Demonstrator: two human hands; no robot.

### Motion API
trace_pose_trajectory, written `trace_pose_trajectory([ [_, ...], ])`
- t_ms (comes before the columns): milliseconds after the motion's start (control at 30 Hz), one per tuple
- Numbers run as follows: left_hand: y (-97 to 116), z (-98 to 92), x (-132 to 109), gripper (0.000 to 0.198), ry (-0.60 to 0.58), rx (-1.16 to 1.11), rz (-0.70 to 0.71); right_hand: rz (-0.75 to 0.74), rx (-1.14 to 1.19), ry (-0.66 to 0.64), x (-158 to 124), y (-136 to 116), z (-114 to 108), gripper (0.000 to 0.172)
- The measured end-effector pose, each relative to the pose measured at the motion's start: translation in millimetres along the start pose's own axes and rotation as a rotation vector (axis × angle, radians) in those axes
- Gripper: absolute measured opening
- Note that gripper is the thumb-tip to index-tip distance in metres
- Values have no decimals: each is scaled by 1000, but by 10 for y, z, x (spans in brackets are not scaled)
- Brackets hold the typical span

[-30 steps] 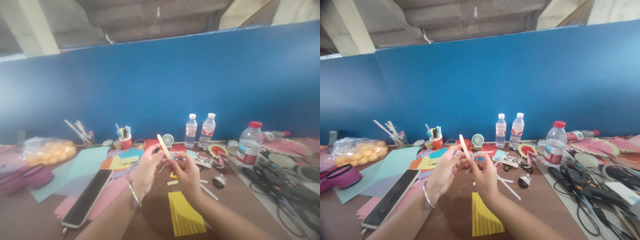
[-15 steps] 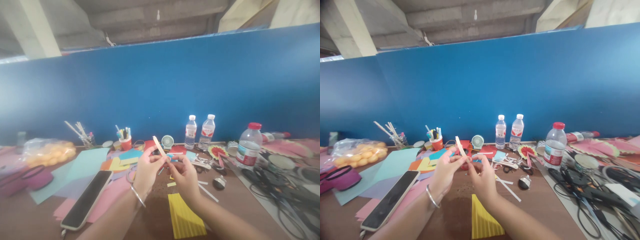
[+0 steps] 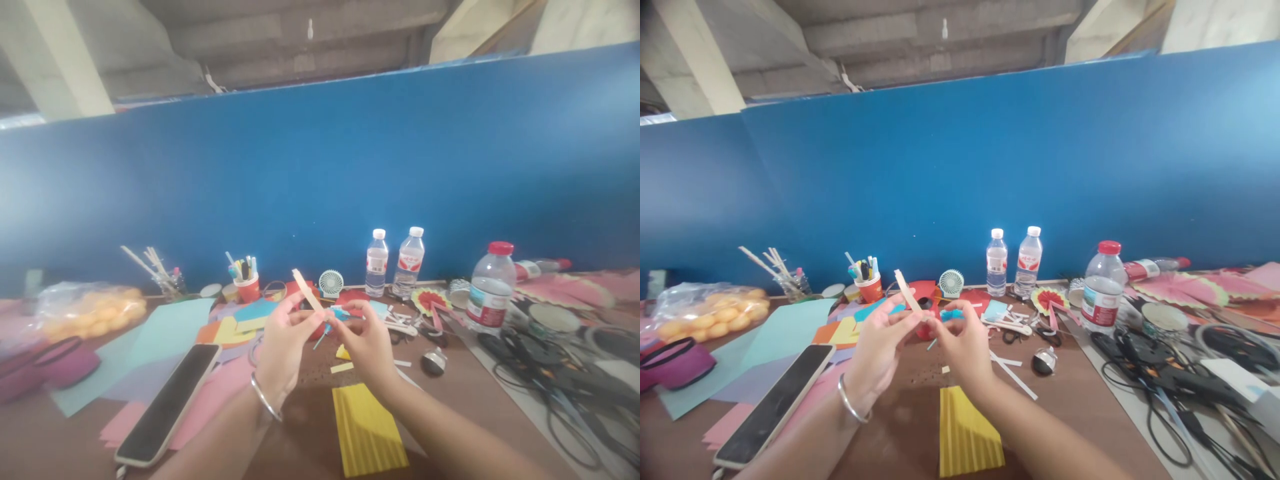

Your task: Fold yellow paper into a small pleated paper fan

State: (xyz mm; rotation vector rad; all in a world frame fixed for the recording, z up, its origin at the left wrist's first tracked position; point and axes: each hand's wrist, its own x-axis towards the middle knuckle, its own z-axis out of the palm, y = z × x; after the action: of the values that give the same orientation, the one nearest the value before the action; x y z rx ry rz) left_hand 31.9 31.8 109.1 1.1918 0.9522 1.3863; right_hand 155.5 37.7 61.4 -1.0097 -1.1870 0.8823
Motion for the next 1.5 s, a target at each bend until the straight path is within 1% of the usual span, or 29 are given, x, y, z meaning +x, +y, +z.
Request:
trace_pose_trajectory([
  [100,55,-49,50,44,6,-149,1,44,-18,10,212,102,-127,21],
  [200,75,-87,102,30,-13,-223,9,43,-102,83,444,154,-339,17],
  [267,62,-96,126,25,-17,-199,11,-6,-202,147,568,128,-506,18],
  [333,41,-96,136,25,-15,-146,22,-22,-238,158,658,62,-674,17],
  [400,30,-94,134,25,-13,-83,38,1,-294,142,722,-20,-834,18],
  [467,35,-93,122,24,-24,-24,53,29,-422,92,769,-92,-981,18],
  [500,45,-92,113,22,-37,5,60,40,-531,42,788,-117,-1047,17],
  [600,90,-79,78,11,-87,100,87,81,-995,-195,832,-119,-1194,12],
  [633,107,-70,64,8,-102,130,101,104,-1128,-253,840,-89,-1220,11],
  [700,136,-51,34,7,-124,186,145,155,-1267,-288,847,16,-1232,10],
  [833,171,-26,-28,10,-151,352,248,215,-1352,-299,826,337,-1158,11],
  [933,178,-28,-63,11,-163,464,237,232,-1383,-324,815,538,-1121,16],
  [1000,173,-35,-67,11,-212,441,211,230,-1386,-332,819,606,-1126,17],
  [1067,162,-48,-53,12,-256,396,215,231,-1378,-343,825,619,-1139,17],
  [1133,147,-64,-28,16,-276,397,226,233,-1358,-364,825,592,-1143,18],
  [1200,134,-75,-6,20,-270,417,217,233,-1326,-400,817,548,-1129,16],
  [1267,128,-73,7,17,-254,425,196,234,-1297,-428,806,509,-1112,19],
  [1333,127,-61,9,10,-238,409,182,256,-1311,-394,800,487,-1112,25],
  [1433,126,-41,10,16,-234,356,161,345,-1390,-264,809,490,-1175,29],
  [1500,120,-37,16,17,-227,326,143,426,-1422,-223,819,506,-1240,32],
])
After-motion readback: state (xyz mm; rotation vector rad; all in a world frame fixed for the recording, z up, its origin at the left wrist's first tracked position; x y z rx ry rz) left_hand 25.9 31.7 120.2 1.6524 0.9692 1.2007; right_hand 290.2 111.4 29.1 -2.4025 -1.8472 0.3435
